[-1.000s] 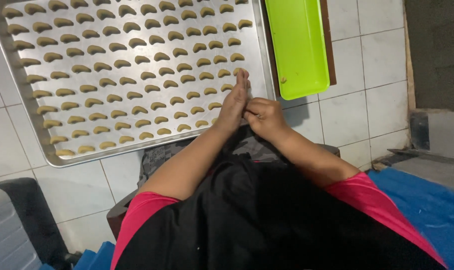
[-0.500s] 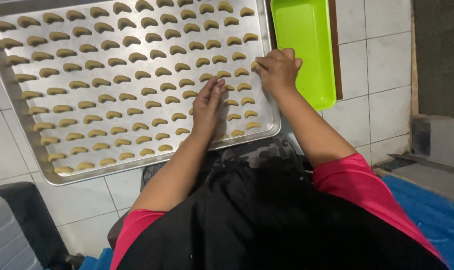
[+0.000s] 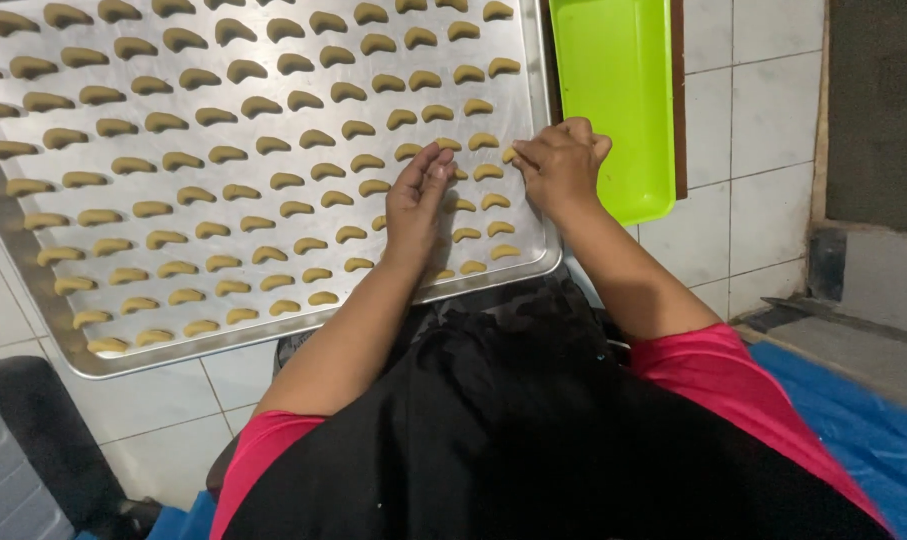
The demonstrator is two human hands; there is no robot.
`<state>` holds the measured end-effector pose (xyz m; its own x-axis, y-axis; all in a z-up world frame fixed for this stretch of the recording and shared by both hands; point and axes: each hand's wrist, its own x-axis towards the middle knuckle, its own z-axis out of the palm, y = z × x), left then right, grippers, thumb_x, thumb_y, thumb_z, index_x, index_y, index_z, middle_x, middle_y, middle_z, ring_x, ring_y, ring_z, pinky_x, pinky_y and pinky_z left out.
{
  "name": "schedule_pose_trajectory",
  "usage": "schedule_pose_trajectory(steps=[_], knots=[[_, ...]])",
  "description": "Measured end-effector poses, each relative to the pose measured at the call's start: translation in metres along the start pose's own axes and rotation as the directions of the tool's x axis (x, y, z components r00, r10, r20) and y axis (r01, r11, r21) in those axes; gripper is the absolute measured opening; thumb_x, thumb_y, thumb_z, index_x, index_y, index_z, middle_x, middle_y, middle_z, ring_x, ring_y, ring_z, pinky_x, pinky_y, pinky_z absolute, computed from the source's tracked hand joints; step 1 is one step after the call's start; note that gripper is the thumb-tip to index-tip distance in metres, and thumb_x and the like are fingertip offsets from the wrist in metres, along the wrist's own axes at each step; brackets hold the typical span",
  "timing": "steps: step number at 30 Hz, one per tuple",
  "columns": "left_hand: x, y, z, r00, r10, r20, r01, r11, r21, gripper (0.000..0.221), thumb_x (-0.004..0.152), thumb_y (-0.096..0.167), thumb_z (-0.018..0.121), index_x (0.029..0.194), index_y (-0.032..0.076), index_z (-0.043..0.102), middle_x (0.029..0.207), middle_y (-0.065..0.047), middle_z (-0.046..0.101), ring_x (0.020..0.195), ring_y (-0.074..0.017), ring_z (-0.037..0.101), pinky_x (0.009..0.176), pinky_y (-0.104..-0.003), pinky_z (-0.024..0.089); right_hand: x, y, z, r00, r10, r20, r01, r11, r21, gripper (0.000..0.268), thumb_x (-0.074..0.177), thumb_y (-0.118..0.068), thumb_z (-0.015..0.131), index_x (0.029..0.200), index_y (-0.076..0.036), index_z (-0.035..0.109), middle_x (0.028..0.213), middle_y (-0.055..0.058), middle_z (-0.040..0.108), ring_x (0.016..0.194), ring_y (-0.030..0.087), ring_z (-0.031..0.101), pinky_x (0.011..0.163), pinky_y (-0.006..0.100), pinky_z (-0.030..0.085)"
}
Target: Shaping small pieces of dough into crescents and arranging them on a baking tray
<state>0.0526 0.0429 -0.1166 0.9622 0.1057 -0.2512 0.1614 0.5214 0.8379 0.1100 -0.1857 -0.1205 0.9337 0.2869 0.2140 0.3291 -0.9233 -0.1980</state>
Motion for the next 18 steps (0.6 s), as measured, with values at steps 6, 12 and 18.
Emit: schedule_pose_trajectory(steps=[6,12,18], knots=[[0.001,-0.002,0.001,0.999,-0.025,-0.021,0.024,1.0,-0.003,0.043,0.104,0.015,0.067,0.144,0.002,0.056,0.131,-0.016,0.069,0.115,-0.0176,0.068,0.107,-0.033,0.054,0.02,0.013,-0.008,1.0,-0.014,-0.024,0.014,0.999,0.032,0.02,0.081,-0.039,0.086,0.099,-0.032,0.08,0.092,-0.007,0.068,0.107,0.023,0.055,0.082,0.045,0.032],[0.001,0.012,0.007,0.994,-0.099,-0.044,0.103,0.991,0.089,0.046,0.096,0.02,0.07,0.139,0.005,0.06,0.13,-0.012,0.071,0.122,-0.0176,0.066,0.111,-0.03,0.052,0.093,0.009,0.007,0.994,-0.102,0.032,0.103,0.994,-0.036,0.048,0.088,-0.023,0.084,0.133,-0.016,0.071,0.125,0.002,0.072,0.114,0.032,0.047,0.078,0.047,0.032],[0.006,0.009,-0.003,0.992,-0.095,-0.08,0.1,0.993,0.058,0.048,0.097,0.018,0.069,0.14,0.001,0.058,0.13,-0.014,0.07,0.124,-0.0196,0.065,0.114,-0.032,0.051,0.1,0.022,0.018,0.986,-0.165,0.036,0.166,0.986,-0.018,0.014,0.087,-0.018,0.079,0.099,-0.023,0.081,0.09,-0.005,0.074,0.102,0.029,0.05,0.07,0.046,0.026]])
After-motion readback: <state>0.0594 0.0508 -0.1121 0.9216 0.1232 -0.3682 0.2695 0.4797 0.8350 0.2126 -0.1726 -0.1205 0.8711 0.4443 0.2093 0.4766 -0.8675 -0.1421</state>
